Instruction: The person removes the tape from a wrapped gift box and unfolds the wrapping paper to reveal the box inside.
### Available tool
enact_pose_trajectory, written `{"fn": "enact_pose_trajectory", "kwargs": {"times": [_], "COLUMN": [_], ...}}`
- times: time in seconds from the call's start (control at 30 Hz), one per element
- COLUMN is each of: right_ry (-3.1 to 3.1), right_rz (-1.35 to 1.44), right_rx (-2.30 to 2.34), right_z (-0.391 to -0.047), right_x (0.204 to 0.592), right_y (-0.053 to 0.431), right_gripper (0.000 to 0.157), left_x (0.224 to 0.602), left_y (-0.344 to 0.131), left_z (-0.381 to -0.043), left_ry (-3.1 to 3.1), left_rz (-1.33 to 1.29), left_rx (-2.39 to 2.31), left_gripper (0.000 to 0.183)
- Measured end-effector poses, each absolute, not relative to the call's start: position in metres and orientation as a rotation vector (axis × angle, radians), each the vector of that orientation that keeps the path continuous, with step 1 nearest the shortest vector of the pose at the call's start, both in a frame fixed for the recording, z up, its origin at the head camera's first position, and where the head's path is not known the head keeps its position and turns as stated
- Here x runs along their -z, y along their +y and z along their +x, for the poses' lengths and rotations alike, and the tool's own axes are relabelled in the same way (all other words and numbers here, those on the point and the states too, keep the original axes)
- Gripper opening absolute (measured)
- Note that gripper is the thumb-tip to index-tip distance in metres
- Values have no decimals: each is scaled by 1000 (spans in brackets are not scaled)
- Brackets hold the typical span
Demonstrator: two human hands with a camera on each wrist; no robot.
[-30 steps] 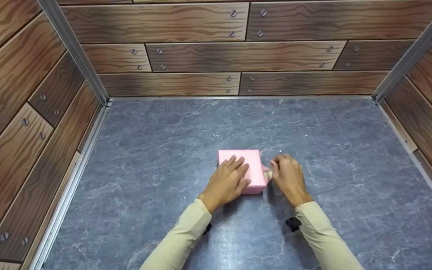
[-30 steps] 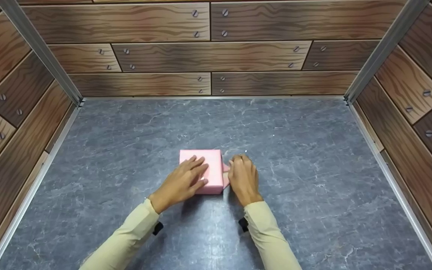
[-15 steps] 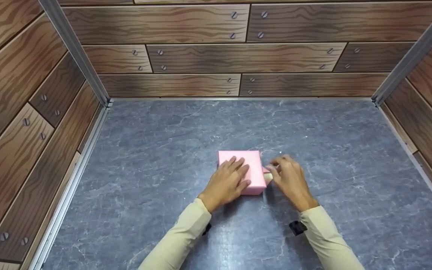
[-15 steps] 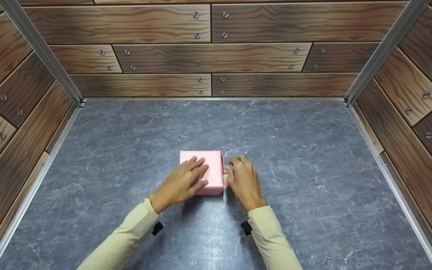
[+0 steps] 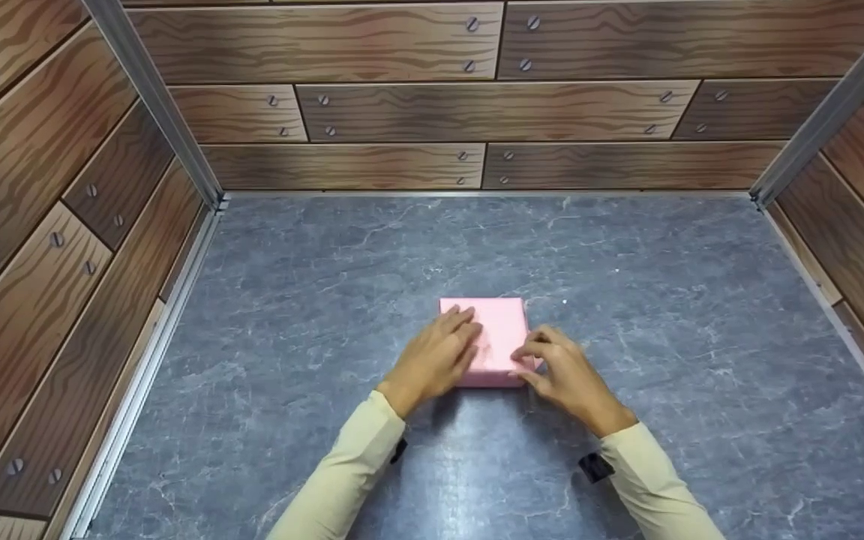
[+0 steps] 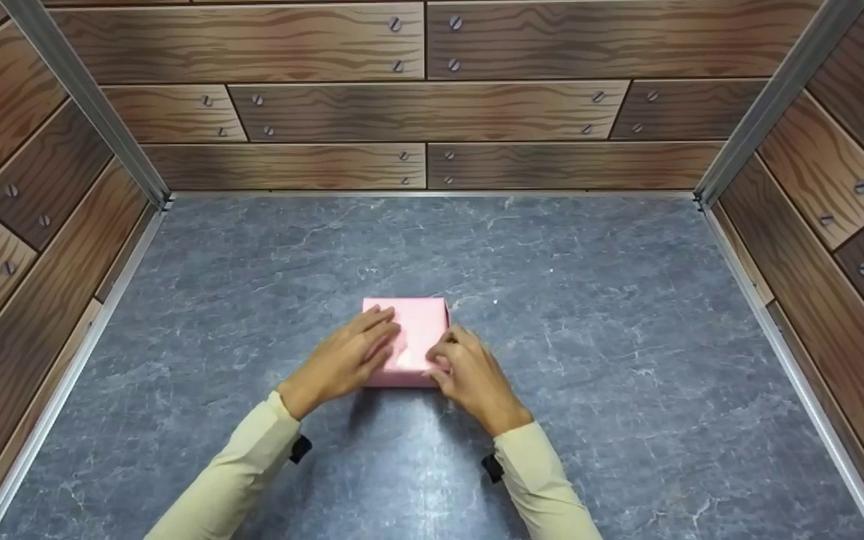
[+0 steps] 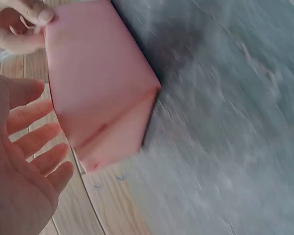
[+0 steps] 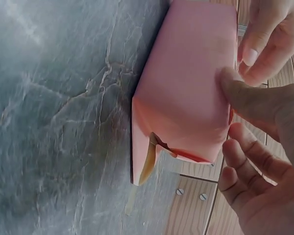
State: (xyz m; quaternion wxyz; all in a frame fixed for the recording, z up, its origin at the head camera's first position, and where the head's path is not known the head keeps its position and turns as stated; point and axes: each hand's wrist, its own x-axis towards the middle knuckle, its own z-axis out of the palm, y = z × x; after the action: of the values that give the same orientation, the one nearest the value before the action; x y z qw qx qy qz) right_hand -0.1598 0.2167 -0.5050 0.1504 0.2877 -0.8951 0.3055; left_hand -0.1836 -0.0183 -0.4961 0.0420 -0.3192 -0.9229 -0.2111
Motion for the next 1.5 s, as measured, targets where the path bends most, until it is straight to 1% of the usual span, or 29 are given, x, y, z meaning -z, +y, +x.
{"fn": "enact_pose_trajectory", "kwargs": {"times": [0.1, 0.3, 0.47, 0.53, 0.7, 0.87, 1.07, 1.23, 1.3, 1.5], "right_ry": [-2572, -2613, -2643, -2661, -2720, -2751, -2766, -2779, -2770, -2757], "right_rz": [859, 818, 741, 713, 626, 530, 474, 448, 442, 445], "right_rx": [-882, -866, -842, -838, -841, -864, -845, -831, -822, -868], "right_z": [-160, -160, -160, -160, -159, -159, -158, -160, -161, -164], "right_x": [505, 502, 500, 499, 496, 494, 494, 496, 497, 501], "right_y": [216, 215, 215, 215, 212, 210, 206, 203, 203, 205], "right_gripper": [16, 20, 19, 17, 4, 18, 30, 49, 55, 55], "left_x": [498, 500, 498, 498, 499, 500, 502, 502, 502, 501], "left_y": [-24, -29, -30, -30, -30, -31, -31, -30, -30, -27], "left_z": [-183, -180, -178, -177, -173, -171, -170, -171, -171, -171], "left_ry": [-2809, -2783, -2782, -2797, -2807, -2727, -2690, -2727, -2742, -2734], "left_rz": [-972, -973, -953, -937, -903, -902, -897, -880, -880, -890], "left_rx": [618, 589, 549, 534, 529, 533, 521, 544, 559, 588], "left_gripper": [33, 31, 30, 32, 37, 34, 31, 32, 34, 35]}}
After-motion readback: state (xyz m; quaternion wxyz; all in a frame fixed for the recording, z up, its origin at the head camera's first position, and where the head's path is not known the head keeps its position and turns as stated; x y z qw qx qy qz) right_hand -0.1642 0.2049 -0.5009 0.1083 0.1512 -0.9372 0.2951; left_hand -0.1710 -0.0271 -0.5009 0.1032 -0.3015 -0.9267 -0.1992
